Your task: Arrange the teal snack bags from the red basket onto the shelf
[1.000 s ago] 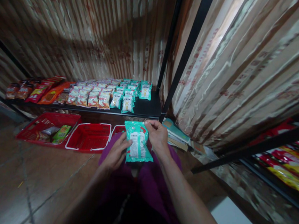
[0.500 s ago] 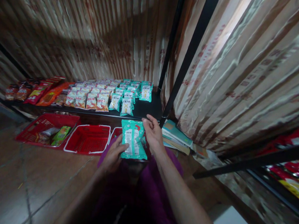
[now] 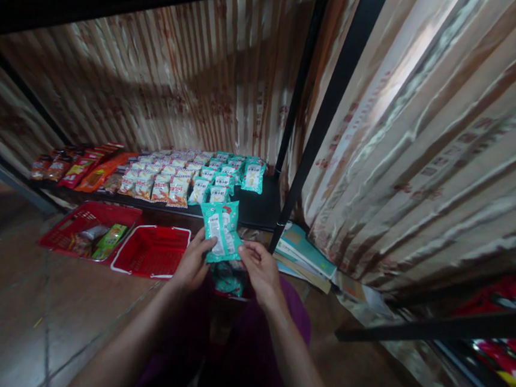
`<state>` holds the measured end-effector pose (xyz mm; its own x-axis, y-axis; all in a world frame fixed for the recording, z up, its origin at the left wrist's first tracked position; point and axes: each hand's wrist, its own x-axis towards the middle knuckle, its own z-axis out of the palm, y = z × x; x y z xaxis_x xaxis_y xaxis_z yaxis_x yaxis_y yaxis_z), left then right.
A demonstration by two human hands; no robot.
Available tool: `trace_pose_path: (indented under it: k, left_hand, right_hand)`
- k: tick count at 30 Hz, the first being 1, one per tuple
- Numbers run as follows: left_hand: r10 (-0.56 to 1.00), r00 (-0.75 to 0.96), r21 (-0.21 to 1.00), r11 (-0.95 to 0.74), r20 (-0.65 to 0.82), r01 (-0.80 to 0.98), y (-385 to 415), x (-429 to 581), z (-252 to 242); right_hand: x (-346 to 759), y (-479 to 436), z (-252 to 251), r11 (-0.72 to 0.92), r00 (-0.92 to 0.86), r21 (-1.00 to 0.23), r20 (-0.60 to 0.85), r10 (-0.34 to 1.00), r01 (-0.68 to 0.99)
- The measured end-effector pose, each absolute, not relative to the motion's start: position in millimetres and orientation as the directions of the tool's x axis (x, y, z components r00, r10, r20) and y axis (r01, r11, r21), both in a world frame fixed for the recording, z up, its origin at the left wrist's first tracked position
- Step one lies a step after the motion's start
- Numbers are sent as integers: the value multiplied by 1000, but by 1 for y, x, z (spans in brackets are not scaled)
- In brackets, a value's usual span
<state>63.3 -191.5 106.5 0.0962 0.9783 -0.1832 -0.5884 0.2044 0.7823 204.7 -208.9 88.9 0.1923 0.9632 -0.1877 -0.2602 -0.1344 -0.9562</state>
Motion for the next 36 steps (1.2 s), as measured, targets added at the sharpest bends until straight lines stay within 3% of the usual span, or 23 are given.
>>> trace_pose_path:
  k: [6, 13, 19, 26, 36]
  left_hand:
    - [980, 135, 802, 199, -148, -563, -189, 72, 120]
    - [975, 114, 801, 222, -191, -556, -186, 79, 115]
    - [978, 81, 808, 205, -193, -553, -179, 69, 108]
    - [968, 219, 896, 200, -119, -396, -175, 51, 105]
    - [922, 369, 898, 258, -118, -357, -172, 38, 110]
  right_hand:
    - [210, -206, 94, -105, 215, -928, -191, 958, -357]
    - [208, -211, 96, -108, 208, -927, -193, 959, -360]
    - [204, -204, 96, -101, 139, -965, -137, 981, -241]
    - [203, -182, 117, -12, 78, -980, -28, 997, -198]
    - [189, -159, 118, -32, 268, -991, -66, 961, -130]
